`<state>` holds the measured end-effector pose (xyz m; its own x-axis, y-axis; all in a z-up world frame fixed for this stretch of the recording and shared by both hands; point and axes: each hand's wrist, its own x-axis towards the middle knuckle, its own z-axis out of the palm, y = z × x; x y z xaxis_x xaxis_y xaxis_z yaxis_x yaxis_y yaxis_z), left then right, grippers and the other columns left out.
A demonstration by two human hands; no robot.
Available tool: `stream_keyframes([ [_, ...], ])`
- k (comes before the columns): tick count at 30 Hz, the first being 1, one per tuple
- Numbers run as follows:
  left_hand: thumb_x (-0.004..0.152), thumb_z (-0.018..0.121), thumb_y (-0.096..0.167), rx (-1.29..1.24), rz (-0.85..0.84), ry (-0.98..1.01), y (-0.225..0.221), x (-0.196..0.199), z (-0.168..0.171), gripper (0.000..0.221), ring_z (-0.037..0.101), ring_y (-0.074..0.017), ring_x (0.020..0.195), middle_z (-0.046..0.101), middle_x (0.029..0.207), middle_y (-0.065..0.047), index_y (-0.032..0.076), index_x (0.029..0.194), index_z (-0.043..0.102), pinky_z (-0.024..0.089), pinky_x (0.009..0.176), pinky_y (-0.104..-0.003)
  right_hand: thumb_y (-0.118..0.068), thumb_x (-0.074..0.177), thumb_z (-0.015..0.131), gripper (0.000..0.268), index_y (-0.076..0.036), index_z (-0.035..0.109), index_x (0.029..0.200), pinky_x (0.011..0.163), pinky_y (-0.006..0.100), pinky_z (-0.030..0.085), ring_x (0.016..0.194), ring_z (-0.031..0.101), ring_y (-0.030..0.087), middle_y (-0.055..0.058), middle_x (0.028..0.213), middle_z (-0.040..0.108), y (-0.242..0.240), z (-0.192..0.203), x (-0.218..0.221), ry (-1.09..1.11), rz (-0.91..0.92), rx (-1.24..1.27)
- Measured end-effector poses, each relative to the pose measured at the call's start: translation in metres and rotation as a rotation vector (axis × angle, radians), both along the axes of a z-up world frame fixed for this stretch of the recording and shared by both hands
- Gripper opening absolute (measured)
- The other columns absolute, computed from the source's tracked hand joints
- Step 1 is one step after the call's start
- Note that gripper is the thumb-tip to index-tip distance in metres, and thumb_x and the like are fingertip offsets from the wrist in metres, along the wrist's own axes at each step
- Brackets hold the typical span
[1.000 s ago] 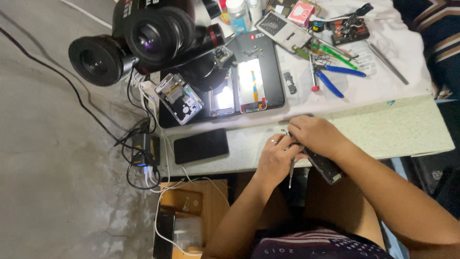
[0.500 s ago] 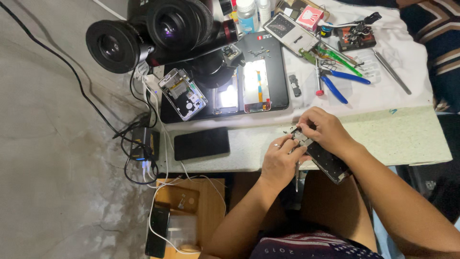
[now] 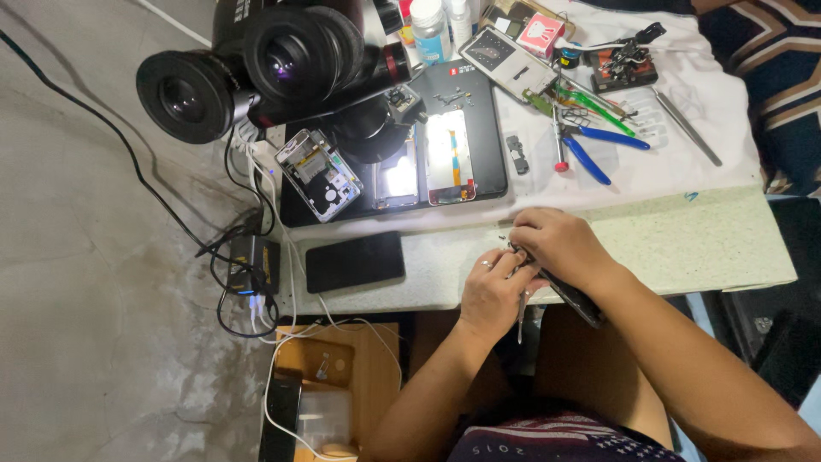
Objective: The person uses a metal spudger to scrape adhesive residue from the back cover of a disassembled smartphone. They then use a green toothbrush to sweep debris from the cover and the work surface. The person continues scraping the cover with the spudger.
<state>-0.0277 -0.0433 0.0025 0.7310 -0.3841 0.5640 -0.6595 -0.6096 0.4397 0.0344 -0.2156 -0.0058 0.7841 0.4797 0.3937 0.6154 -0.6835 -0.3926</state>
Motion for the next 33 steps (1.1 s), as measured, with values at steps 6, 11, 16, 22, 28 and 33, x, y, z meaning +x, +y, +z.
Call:
stream_keyframes([
  [6,0.082,0.082,0.024,-0.014,0.001,0.006,-0.001,0.001,-0.001,0.029,0.065,-0.0256,0.098,0.07,0.103,-0.003,0.009,0.106,0.076,0.053,0.092,-0.039,-0.016,0.069,0.071,0.025,-0.011,0.067,0.092,0.069,0.034,0.056,0.089,0.067,0.023,0.001,0.091,0.065,-0.001,0.005,0.01,-0.153,0.176,-0.27],
  [11,0.083,0.082,0.025,-0.016,0.003,0.025,0.0,0.0,-0.004,0.029,0.065,-0.0252,0.1,0.07,0.105,-0.003,0.008,0.106,0.076,0.053,0.092,-0.039,-0.017,0.071,0.071,0.019,-0.008,0.063,0.086,0.07,0.036,0.056,0.089,0.068,0.025,0.005,0.09,0.064,-0.001,0.004,0.023,-0.09,0.23,-0.307],
  [16,0.083,0.082,0.025,0.004,0.021,0.012,0.0,0.001,-0.007,0.028,0.066,-0.0271,0.103,0.07,0.106,-0.006,0.009,0.105,0.076,0.053,0.094,-0.04,-0.015,0.082,0.07,0.016,-0.006,0.065,0.095,0.074,0.04,0.054,0.089,0.067,0.03,0.009,0.094,0.065,-0.01,-0.004,0.028,0.069,0.091,0.003],
  [22,0.083,0.081,0.024,-0.015,0.001,0.024,0.003,0.001,-0.01,0.028,0.066,-0.0303,0.105,0.071,0.109,-0.009,0.009,0.105,0.075,0.053,0.096,-0.041,-0.018,0.094,0.068,0.016,-0.013,0.072,0.109,0.091,0.039,0.054,0.107,0.066,0.028,0.006,0.111,0.069,-0.022,-0.019,-0.005,0.18,-0.214,0.199],
  [28,0.09,0.077,0.009,-0.073,-0.04,0.134,0.011,0.004,-0.014,0.018,0.067,-0.0291,0.102,0.072,0.108,-0.009,0.006,0.107,0.073,0.056,0.094,-0.04,-0.021,0.089,0.069,0.035,-0.009,0.072,0.122,0.114,0.051,0.039,0.128,0.057,0.031,0.009,0.135,0.064,0.0,-0.025,-0.036,0.046,-0.197,0.089],
  [33,0.09,0.075,0.005,-0.134,-0.063,0.175,0.033,0.006,-0.006,0.015,0.071,-0.0274,0.105,0.073,0.11,-0.01,0.003,0.103,0.069,0.059,0.091,-0.037,-0.024,0.087,0.071,0.035,-0.012,0.073,0.12,0.112,0.049,0.04,0.131,0.051,0.038,0.005,0.139,0.063,-0.004,-0.018,-0.041,0.048,-0.174,0.063],
])
